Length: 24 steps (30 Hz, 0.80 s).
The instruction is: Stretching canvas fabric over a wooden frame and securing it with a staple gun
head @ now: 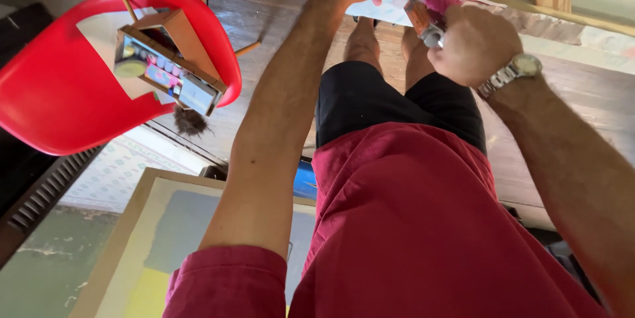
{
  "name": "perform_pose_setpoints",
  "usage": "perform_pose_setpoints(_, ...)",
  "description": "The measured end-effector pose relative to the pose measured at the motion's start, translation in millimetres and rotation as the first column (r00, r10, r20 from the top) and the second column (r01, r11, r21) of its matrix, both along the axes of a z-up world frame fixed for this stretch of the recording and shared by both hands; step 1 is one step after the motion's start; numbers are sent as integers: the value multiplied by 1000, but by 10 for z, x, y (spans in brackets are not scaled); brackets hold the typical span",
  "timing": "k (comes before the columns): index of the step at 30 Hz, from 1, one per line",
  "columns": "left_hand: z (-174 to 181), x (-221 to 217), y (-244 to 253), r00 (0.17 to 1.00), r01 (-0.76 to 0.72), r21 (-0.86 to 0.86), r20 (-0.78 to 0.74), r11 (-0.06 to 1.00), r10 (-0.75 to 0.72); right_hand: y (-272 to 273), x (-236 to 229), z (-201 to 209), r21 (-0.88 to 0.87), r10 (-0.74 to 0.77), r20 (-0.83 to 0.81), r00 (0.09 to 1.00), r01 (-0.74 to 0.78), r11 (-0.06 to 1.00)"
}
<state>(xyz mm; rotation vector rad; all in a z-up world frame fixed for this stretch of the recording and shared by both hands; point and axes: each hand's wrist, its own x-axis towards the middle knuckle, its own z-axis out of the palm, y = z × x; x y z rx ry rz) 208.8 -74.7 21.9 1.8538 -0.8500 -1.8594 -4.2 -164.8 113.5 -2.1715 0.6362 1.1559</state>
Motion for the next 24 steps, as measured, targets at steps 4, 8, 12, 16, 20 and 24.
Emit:
perform_pose_setpoints(4,-405,-63,40,991,133,8,-4,991,-133,3,75,-162,-216,160,173,972,-121,969)
perform_pose_setpoints(8,-274,-48,66,990,134,78,26,988,-137,26,85,-265,-388,310,168,936,-226,893)
perform_pose_setpoints(12,-237,-35,194,982,-156,-47,-117,987,150,15,592,102,-223,203,-148,968,-233,947)
perform_pose_setpoints(16,-266,-87,439,841,-530,-162,-222,832,493,36,1072,379,-137,122,-430,894,-199,970)
perform_pose_setpoints(20,21,-9,949,721,-682,22,-145,731,678,-8,991,229,-168,174,-417,892,-264,950)
perform_pose_setpoints(24,-6,-132,1679,649,-757,100,-4,646,761,-1,1060,224,-155,195,-499,844,-309,938)
